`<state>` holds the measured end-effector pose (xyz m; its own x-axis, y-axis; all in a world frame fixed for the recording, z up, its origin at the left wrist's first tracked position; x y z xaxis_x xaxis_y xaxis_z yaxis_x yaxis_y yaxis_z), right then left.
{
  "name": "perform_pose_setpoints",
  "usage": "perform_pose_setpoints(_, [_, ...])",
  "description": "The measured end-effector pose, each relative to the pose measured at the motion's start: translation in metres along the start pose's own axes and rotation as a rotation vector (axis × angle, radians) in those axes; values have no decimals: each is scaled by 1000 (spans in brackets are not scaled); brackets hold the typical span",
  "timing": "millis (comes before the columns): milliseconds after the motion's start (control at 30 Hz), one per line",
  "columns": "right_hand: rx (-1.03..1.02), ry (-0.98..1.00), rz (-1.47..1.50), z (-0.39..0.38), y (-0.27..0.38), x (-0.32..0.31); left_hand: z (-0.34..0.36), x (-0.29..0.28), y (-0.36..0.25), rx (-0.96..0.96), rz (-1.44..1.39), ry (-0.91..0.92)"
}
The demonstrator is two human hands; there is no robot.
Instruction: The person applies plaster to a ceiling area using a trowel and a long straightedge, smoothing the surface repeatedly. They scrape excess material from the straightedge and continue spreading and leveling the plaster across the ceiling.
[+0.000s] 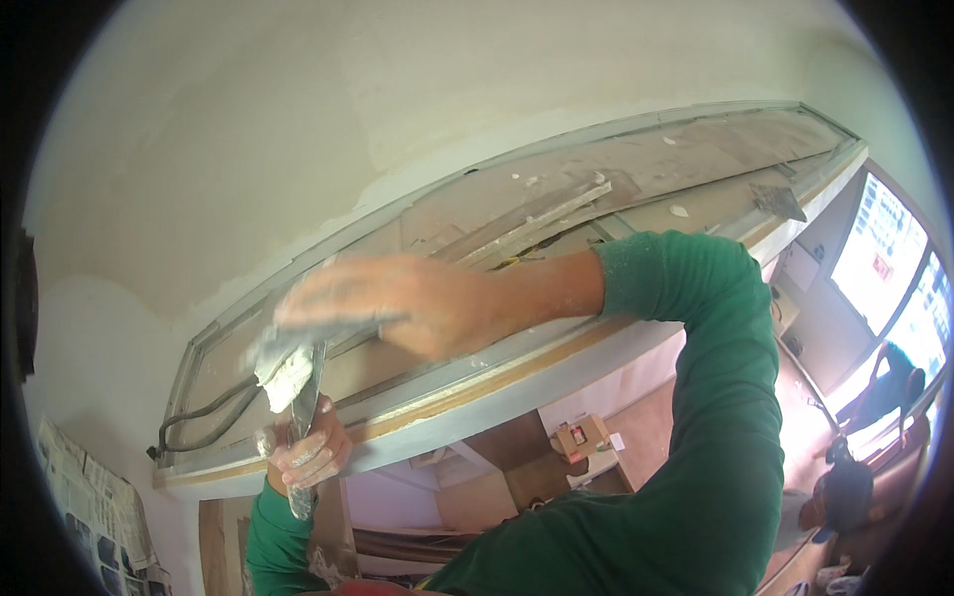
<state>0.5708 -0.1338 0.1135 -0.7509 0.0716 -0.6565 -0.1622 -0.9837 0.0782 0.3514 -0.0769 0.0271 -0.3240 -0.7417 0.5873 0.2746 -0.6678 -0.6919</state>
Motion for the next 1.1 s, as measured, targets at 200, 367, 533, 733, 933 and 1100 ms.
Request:
perform_pose_setpoints(200, [379,120,-272,-50,-78,1,9,11,3,43,46,-8])
perform_pose_setpoints(367, [1151,-506,542,-23,-36,-25,-3,31,-35,344,278,-354])
perform_pose_setpoints(533, [1006,-811,1278,-28,-7,1,-4,41,-54,444,1071,-978])
perform_pose_setpoints(733, [898,-661,1491,-3,1,36,2,15,-35,606,2036,-965])
perform_pose_setpoints(933, [1014,-827,1364,6,7,22,41,41,-45,483,2498,-725])
perform_pose_setpoints(1100, [964,-879,1252,13,-18,13,38,17,-84,319,2506,-698])
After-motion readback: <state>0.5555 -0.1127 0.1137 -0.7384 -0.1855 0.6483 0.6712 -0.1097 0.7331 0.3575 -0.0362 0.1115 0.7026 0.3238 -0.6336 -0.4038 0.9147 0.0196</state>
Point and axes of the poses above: each hand's wrist, its own z-axis towards the middle knuckle, its own x-axis out of the palm, y = z × x, the point moved 3 cm from there along z, towards the middle knuckle, and after that the axes turned 1 degree about y, right-handed, at the moved point
